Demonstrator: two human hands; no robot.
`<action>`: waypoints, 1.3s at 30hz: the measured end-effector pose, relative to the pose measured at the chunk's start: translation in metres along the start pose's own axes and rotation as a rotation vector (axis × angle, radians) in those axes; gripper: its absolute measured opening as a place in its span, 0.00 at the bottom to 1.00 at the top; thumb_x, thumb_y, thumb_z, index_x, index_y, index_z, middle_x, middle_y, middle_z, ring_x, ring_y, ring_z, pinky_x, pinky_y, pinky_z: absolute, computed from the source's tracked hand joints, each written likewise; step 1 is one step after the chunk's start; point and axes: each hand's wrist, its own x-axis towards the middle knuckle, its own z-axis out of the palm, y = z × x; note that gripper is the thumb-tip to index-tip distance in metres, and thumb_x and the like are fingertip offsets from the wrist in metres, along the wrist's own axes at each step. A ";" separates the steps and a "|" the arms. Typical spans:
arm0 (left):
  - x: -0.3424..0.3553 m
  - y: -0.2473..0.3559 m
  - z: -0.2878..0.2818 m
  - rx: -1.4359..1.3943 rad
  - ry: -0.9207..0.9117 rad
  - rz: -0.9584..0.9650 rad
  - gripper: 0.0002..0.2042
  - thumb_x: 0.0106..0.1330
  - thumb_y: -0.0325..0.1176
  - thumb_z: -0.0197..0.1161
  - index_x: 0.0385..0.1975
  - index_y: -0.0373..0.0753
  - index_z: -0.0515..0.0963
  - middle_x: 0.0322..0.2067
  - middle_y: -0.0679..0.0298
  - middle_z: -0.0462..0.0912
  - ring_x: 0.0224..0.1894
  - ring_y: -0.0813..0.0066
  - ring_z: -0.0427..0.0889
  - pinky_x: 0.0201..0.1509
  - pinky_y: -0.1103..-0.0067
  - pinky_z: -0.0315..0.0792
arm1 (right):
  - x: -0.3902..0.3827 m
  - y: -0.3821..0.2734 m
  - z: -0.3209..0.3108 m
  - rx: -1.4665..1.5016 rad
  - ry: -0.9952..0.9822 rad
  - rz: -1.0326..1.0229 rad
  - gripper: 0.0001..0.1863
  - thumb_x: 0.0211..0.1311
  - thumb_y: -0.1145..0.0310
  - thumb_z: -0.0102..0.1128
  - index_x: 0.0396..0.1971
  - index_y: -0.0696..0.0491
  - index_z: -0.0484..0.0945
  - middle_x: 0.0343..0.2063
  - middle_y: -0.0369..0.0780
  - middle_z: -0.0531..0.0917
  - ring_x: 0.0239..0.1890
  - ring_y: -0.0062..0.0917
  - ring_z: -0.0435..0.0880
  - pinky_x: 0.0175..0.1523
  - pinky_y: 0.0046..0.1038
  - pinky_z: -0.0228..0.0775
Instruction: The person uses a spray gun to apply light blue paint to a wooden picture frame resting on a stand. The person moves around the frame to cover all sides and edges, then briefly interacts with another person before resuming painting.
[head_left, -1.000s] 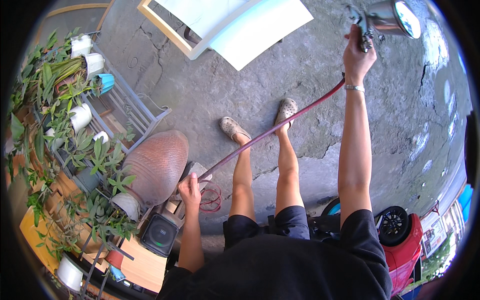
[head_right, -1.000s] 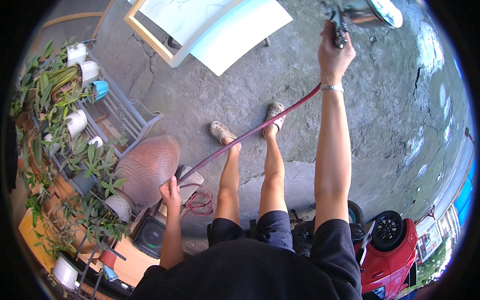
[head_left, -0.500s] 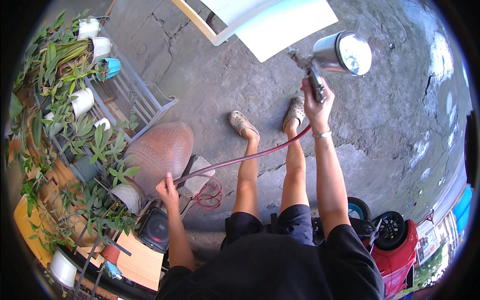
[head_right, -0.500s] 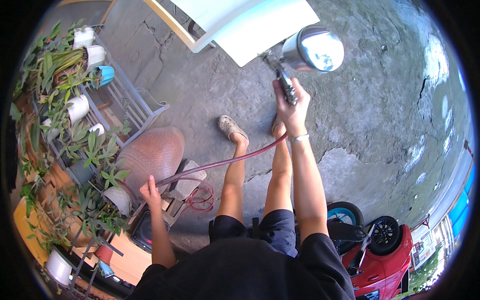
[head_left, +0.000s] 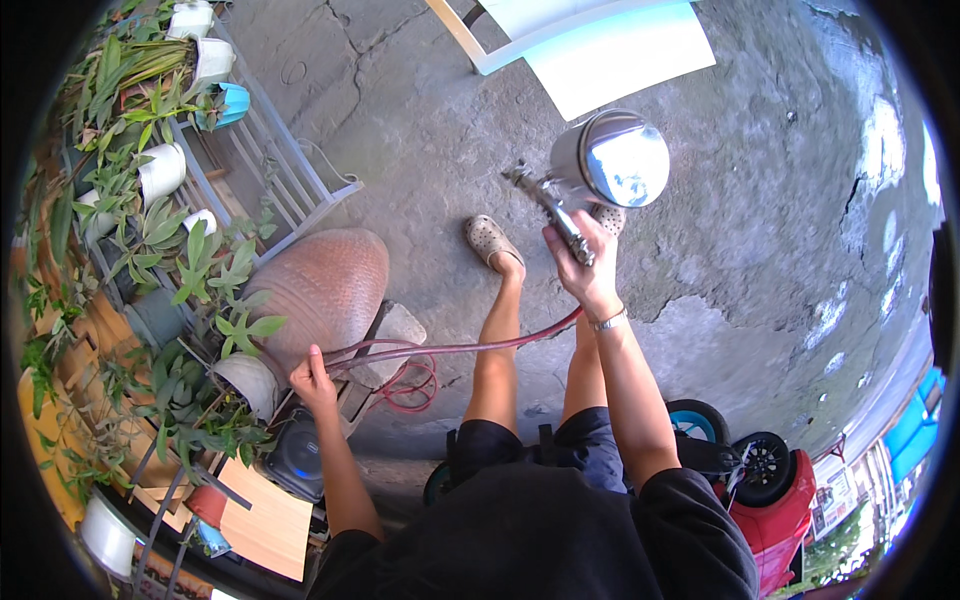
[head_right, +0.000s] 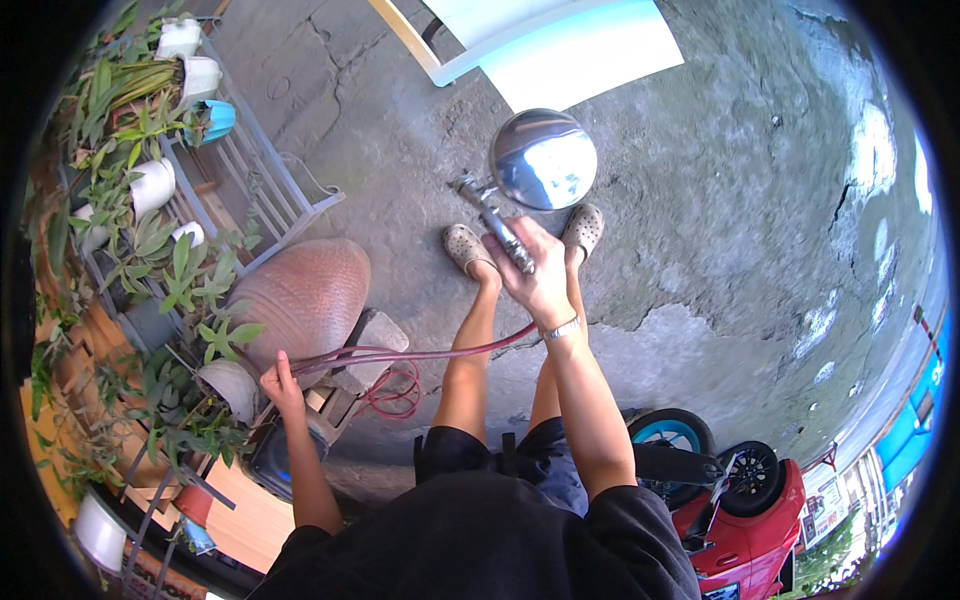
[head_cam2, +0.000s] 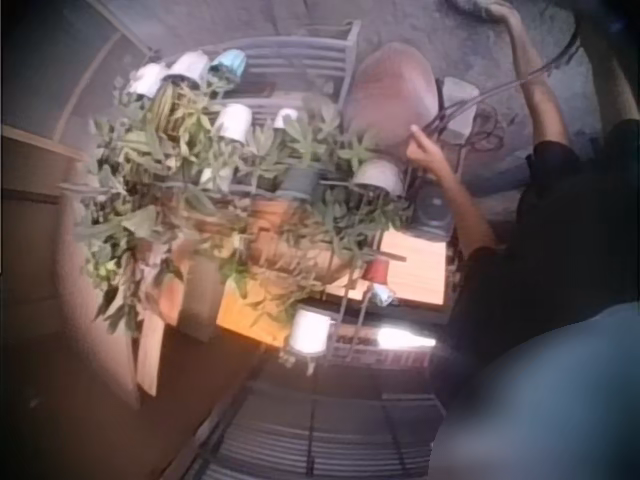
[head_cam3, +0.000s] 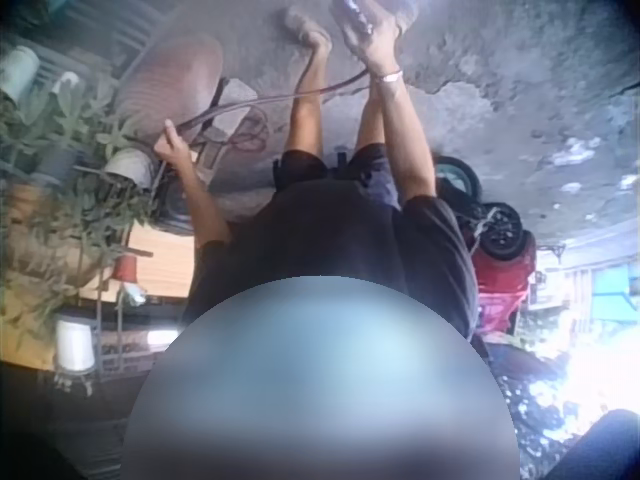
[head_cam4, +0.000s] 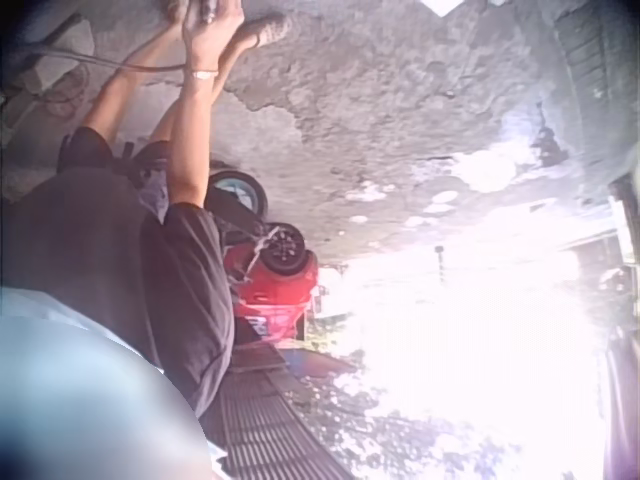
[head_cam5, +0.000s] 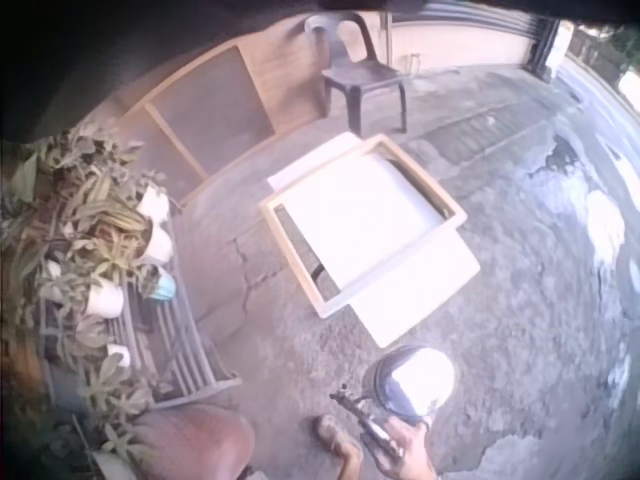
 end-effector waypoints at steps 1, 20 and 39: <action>0.001 -0.001 -0.001 0.004 -0.004 -0.005 0.26 0.75 0.38 0.57 0.12 0.32 0.66 0.08 0.64 0.58 0.14 0.79 0.57 0.20 0.70 0.50 | -0.001 -0.009 0.001 0.046 -0.032 -0.006 0.09 0.60 0.71 0.69 0.35 0.59 0.80 0.25 0.44 0.80 0.27 0.38 0.80 0.36 0.33 0.72; -0.023 0.077 0.000 -0.213 0.012 0.023 0.24 0.74 0.36 0.53 0.12 0.36 0.61 0.11 0.68 0.58 0.15 0.82 0.58 0.20 0.75 0.48 | 0.094 -0.050 -0.089 -0.393 0.542 0.136 0.20 0.71 0.56 0.63 0.30 0.59 0.87 0.17 0.37 0.85 0.18 0.16 0.79 0.24 0.24 0.67; 0.023 0.101 -0.010 -0.060 -0.099 -0.032 0.22 0.72 0.35 0.53 0.13 0.33 0.62 0.10 0.61 0.61 0.14 0.73 0.62 0.22 0.70 0.50 | 0.107 -0.095 -0.036 -0.257 0.071 0.248 0.13 0.62 0.64 0.72 0.30 0.59 0.79 0.19 0.46 0.80 0.18 0.29 0.72 0.29 0.30 0.69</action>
